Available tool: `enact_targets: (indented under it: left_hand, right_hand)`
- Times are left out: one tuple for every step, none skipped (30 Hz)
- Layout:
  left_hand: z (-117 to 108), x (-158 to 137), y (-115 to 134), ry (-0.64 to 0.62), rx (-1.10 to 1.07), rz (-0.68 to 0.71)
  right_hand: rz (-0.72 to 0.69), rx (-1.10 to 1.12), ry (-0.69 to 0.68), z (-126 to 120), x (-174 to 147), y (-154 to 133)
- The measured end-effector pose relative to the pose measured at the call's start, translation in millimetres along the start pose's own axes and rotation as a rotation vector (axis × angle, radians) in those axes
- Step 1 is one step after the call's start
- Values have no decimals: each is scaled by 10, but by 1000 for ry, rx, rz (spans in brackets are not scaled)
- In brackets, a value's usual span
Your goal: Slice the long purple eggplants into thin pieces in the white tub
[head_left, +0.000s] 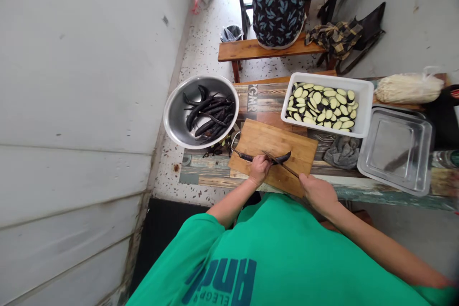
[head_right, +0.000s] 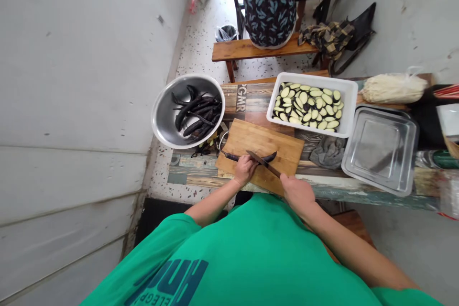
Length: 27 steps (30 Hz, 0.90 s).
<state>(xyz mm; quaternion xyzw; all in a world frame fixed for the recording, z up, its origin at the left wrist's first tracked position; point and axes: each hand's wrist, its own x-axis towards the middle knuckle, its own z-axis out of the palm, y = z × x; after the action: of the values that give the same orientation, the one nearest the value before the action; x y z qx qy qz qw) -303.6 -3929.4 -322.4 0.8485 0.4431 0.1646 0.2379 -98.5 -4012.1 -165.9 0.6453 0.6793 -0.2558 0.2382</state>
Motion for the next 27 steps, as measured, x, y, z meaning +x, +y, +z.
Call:
enact_targets:
  left_hand:
    - [-4,-2,12,-9,15,3]
    - [-7,-4,25,-15,26,10]
    - [-8,-6,36,-18,35,20]
    - [-6,-9,43,-20,42,32]
    - [-1,-14,47,-21,49,45]
    - [8,-21,46,-23,56,57]
    - [21,-31,42,-25,63,72]
    - [36,-42,36,-28,70,87]
    - [54,-55,28,-30,77,100]
    - [74,-68,19,-35,83,112]
    - [94,-80,10,-41,86,121]
    - [113,-90,1,-46,89,128]
    - [129,-98,-8,-51,91,134]
    - [142,-103,-15,-54,93,139]
    - [151,-106,-21,-55,94,145]
    - [156,-108,-25,-54,95,153]
    - [157,-109,-26,-52,95,159]
    - [155,-109,-26,-51,94,163]
    - [151,-111,-23,-51,93,162]
    - [147,-113,-19,-52,91,158]
    - [143,-117,-16,-52,89,149]
    - [142,-121,-13,-53,87,142]
    - [145,-125,-14,-52,86,140]
    - [151,-129,-18,-46,87,144]
    - [162,-132,-25,-37,88,152]
    - [175,-134,-34,-25,92,163]
    - [189,-136,-45,-7,96,175]
  right_hand:
    - [-8,8,7,33,-8,28]
    - [-18,14,18,67,-14,60]
    - [-28,17,27,101,-19,93]
    - [-34,16,32,134,-23,127]
    - [-38,12,33,166,-26,160]
    - [-42,8,31,198,-27,192]
    - [-47,6,32,228,-28,222]
    - [-51,8,36,257,-26,249]
    - [-54,16,42,284,-23,274]
    - [-55,29,49,308,-17,295]
    - [-58,45,54,328,-9,315]
    - [-58,59,54,341,0,331]
    - [-58,68,50,348,10,344]
    - [-58,71,44,347,21,355]
    - [-59,67,37,339,30,363]
    - [-59,58,30,326,38,368]
    - [-57,47,24,310,45,370]
    - [-55,38,19,292,50,371]
    - [-55,33,12,274,53,369]
    - [-54,30,5,259,56,367]
    - [-53,29,-1,248,58,364]
    - [-53,30,-6,241,61,362]
    - [-56,30,-7,237,64,361]
    - [-61,29,-5,237,67,361]
    - [-65,28,-3,239,71,363]
    - [-67,26,0,242,74,365]
    - [-67,24,0,245,77,369]
